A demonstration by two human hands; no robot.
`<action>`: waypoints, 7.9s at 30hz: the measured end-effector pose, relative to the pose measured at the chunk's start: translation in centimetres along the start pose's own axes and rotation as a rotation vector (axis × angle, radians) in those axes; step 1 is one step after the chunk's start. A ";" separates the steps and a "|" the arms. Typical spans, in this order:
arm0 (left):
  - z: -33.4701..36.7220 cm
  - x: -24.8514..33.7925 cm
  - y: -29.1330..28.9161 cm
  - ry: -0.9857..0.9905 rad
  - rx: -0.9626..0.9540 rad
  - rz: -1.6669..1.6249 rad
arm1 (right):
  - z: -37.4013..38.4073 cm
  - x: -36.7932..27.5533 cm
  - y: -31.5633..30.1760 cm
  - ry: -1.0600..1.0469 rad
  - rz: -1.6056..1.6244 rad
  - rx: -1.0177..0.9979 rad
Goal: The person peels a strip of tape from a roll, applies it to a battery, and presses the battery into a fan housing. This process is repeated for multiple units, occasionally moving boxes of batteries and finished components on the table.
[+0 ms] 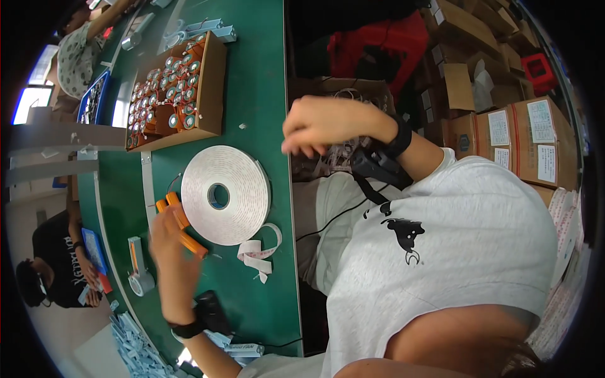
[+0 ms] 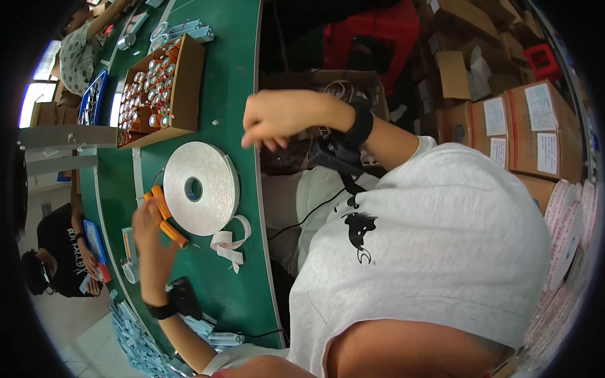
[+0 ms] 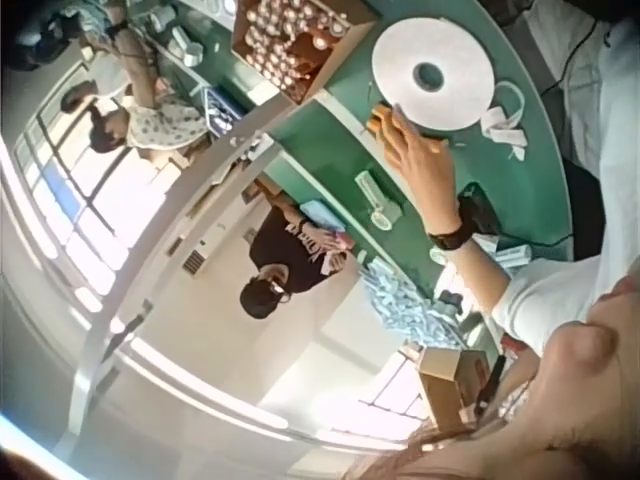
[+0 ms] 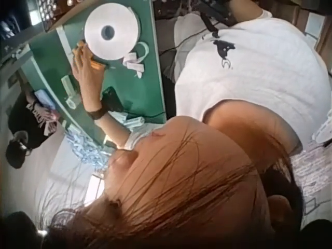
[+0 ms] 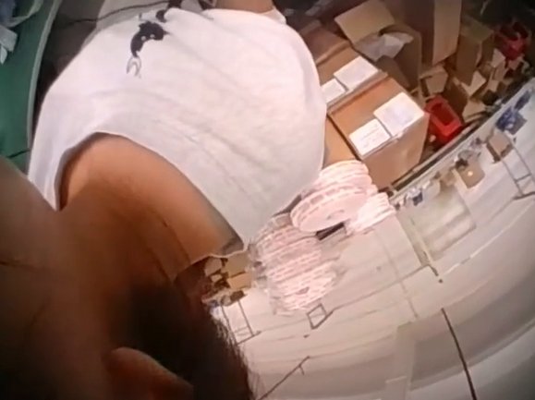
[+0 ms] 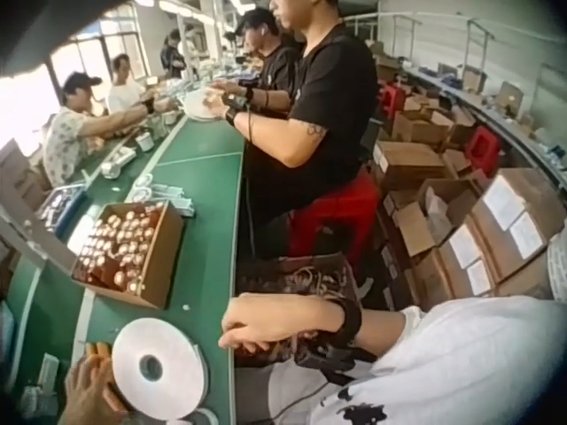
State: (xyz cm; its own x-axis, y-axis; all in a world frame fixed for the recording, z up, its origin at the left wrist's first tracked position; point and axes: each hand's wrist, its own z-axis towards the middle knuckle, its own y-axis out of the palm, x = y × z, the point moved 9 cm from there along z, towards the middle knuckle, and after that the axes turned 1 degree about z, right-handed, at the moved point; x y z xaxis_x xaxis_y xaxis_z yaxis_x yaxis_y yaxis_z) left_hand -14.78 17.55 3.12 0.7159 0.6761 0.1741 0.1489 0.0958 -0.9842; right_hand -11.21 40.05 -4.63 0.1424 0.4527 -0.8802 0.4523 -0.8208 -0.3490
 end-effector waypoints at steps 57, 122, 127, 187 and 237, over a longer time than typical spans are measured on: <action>-16.2 -0.7 4.1 -0.787 0.767 0.108 | 6.4 -15.2 9.5 -0.548 0.638 -0.180; -16.3 -2.9 4.0 -0.386 0.245 0.006 | 4.8 -19.6 17.5 -0.982 0.100 -0.282; -15.4 -1.4 4.3 -0.426 0.193 0.213 | 6.1 -18.1 19.5 -0.892 0.004 -0.375; -1.4 2.0 -1.4 -0.278 0.411 -0.154 | -4.0 -10.0 2.6 -0.678 0.141 0.002; -6.9 0.6 0.7 -0.545 0.630 0.010 | 9.3 -18.2 0.0 -0.753 1.438 0.500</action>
State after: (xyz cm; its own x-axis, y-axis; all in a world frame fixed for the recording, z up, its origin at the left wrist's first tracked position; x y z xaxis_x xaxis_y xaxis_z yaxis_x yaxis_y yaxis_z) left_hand -9.50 12.99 2.73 0.2601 0.9226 0.2848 -0.3816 0.3692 -0.8474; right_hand -22.02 28.53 8.43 -0.3252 -0.8329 -0.4479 0.0175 -0.4789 0.8777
